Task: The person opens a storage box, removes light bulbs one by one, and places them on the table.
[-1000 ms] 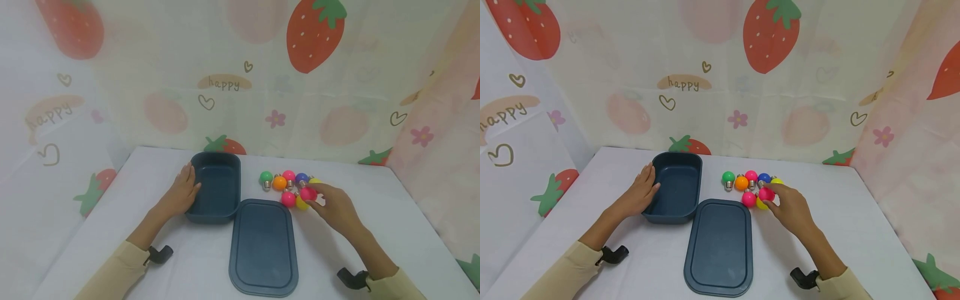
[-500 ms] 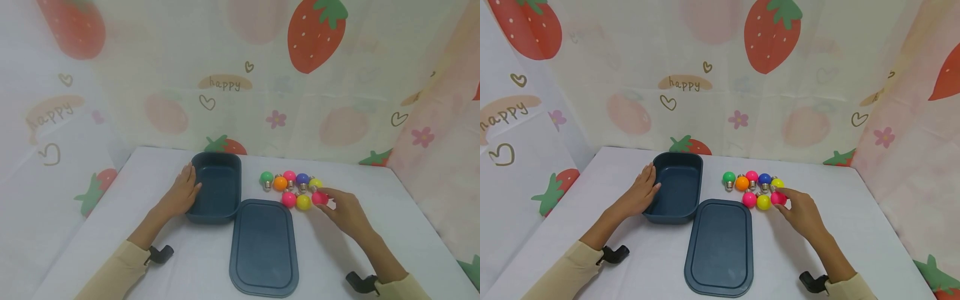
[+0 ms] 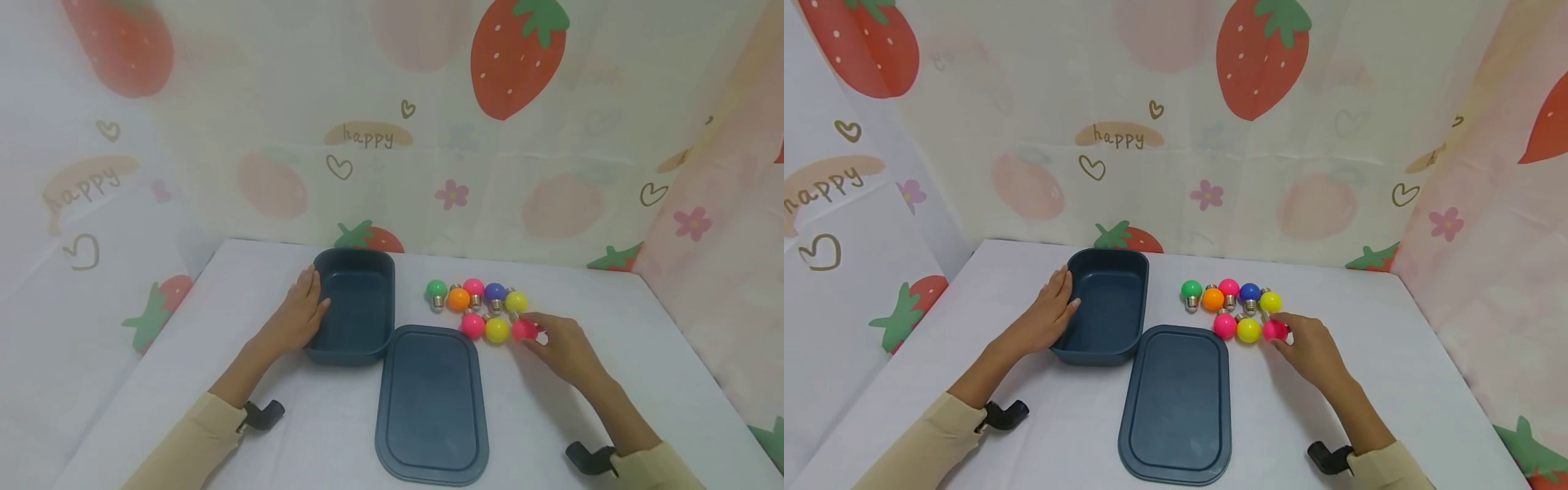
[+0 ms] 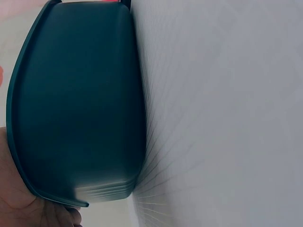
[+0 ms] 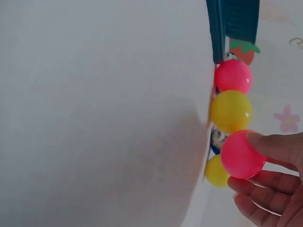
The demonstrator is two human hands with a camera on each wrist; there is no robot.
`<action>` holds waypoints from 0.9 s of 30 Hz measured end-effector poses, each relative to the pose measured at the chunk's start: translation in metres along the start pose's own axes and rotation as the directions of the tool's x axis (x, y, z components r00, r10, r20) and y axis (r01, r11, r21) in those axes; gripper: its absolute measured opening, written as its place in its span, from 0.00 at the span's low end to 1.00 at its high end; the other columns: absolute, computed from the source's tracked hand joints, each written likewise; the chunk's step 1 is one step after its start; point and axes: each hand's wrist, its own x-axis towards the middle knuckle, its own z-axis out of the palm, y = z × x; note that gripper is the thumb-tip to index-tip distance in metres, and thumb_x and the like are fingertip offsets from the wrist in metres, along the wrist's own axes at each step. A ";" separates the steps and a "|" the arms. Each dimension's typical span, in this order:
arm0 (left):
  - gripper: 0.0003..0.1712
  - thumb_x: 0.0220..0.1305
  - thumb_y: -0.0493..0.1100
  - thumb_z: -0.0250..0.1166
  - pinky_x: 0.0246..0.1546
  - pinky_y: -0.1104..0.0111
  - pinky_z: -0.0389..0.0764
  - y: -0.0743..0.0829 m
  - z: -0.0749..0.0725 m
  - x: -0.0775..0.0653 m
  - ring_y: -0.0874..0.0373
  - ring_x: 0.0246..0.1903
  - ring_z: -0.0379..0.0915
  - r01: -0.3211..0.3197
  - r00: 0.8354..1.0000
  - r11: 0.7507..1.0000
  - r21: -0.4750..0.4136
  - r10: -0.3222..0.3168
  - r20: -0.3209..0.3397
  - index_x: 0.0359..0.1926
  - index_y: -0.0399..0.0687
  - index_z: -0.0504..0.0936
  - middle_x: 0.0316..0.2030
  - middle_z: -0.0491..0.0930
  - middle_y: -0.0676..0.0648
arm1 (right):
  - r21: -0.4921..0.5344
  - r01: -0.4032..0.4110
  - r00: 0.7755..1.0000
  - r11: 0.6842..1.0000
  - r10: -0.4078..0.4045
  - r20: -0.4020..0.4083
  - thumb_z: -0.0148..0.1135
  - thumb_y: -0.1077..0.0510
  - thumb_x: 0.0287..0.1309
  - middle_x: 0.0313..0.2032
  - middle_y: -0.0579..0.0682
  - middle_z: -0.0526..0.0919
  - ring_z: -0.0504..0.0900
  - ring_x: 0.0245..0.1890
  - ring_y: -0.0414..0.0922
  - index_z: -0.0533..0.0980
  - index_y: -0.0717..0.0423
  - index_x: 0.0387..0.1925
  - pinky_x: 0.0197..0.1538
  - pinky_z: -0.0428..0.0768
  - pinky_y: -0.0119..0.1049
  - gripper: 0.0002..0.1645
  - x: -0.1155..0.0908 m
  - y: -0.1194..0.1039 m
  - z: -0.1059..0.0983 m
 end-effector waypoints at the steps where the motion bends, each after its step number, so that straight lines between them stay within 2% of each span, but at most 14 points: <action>1: 0.38 0.82 0.46 0.42 0.73 0.40 0.45 0.000 0.000 0.000 0.32 0.77 0.31 0.002 1.000 1.000 -0.002 -0.002 0.001 0.74 0.19 0.42 0.77 0.34 0.25 | 0.000 -0.005 1.000 1.000 0.005 0.007 0.75 0.62 0.56 0.50 0.63 0.86 0.83 0.49 0.61 0.79 0.63 0.59 0.47 0.85 0.55 0.29 0.001 0.001 0.001; 9: 0.38 0.83 0.47 0.41 0.74 0.40 0.45 0.000 0.000 0.000 0.33 0.77 0.30 0.011 1.000 1.000 0.003 -0.011 0.011 0.75 0.19 0.42 0.77 0.33 0.26 | 0.004 -0.041 0.998 0.999 0.041 0.044 0.74 0.61 0.56 0.50 0.62 0.85 0.83 0.48 0.59 0.79 0.61 0.59 0.47 0.85 0.54 0.28 0.004 0.009 0.006; 18: 0.38 0.82 0.46 0.42 0.73 0.40 0.46 0.001 0.000 -0.001 0.32 0.77 0.31 0.005 1.000 1.000 -0.003 -0.005 0.000 0.74 0.18 0.42 0.77 0.34 0.25 | 0.012 -0.020 0.998 1.000 0.020 0.060 0.74 0.60 0.57 0.50 0.62 0.85 0.83 0.49 0.60 0.79 0.62 0.59 0.47 0.85 0.54 0.27 0.009 0.013 0.010; 27: 0.37 0.83 0.46 0.42 0.73 0.41 0.45 0.002 -0.001 -0.001 0.32 0.77 0.32 0.008 1.000 1.000 0.010 -0.008 0.009 0.75 0.19 0.42 0.77 0.35 0.25 | -0.002 -0.050 0.995 0.999 0.051 0.081 0.73 0.58 0.59 0.50 0.62 0.85 0.83 0.49 0.60 0.78 0.61 0.61 0.47 0.85 0.53 0.29 0.010 0.011 0.011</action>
